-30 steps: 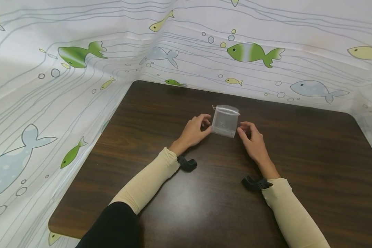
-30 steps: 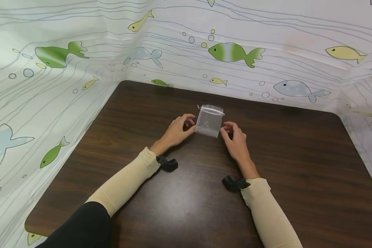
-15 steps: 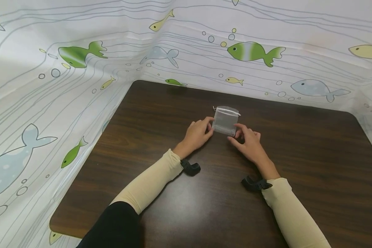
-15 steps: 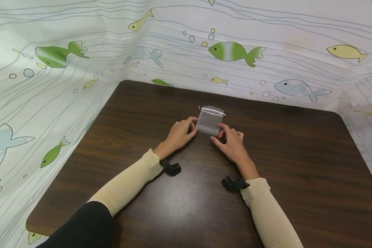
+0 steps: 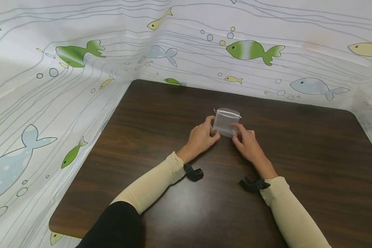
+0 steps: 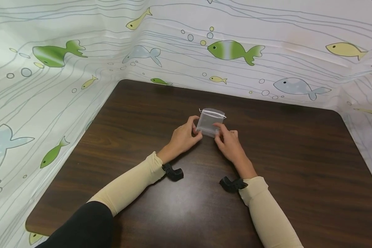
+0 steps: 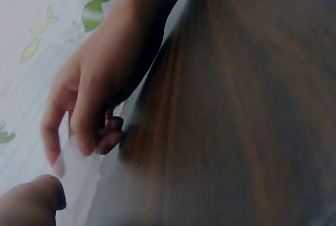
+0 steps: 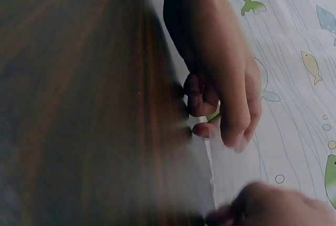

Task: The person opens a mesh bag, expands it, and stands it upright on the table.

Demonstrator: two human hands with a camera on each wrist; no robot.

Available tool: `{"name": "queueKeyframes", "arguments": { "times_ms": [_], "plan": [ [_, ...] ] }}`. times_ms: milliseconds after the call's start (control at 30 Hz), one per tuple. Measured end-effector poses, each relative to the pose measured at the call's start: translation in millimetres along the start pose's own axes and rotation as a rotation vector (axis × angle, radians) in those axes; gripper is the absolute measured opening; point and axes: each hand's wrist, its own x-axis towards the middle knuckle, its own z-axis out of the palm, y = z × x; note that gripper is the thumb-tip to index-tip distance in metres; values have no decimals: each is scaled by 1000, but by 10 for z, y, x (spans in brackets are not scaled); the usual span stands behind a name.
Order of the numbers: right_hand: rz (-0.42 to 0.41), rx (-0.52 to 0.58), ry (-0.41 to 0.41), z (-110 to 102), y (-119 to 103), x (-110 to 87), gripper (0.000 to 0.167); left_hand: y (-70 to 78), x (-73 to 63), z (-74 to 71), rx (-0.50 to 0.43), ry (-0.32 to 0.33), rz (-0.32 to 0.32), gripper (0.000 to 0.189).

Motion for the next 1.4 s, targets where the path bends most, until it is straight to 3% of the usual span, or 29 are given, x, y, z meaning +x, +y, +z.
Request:
{"name": "queueKeyframes", "arguments": {
  "times_ms": [200, 400, 567, 700, 967, 1100, 1233, 1400],
  "plan": [
    [-68, 17, -30, 10, -8, -7, 42, 6, 7, 6, 59, 7, -26, 50],
    [4, -21, -1, 22, -22, -9, 45, 11, 5, 27, 38, 12, -10, 48],
    [81, -137, 1, 8, -39, -26, 44, 44, -15, 51, -23, -22, 88, 50],
    [64, -215, 16, 13, -54, -24, 45, 79, -45, 54, -73, -52, 150, 54],
    [-13, -217, 92, 29, -68, -11, 35, 119, -73, 51, 4, 51, 2, 58],
    [-7, -225, 82, 25, -74, -6, 36, 122, -67, 54, 63, 62, -24, 60],
    [-4, -238, 70, 23, -74, -3, 37, 120, -52, 54, 125, 50, -31, 60],
    [44, -214, 40, 20, -63, -6, 39, 73, -17, 41, 141, -34, 9, 54]
  ]
}}
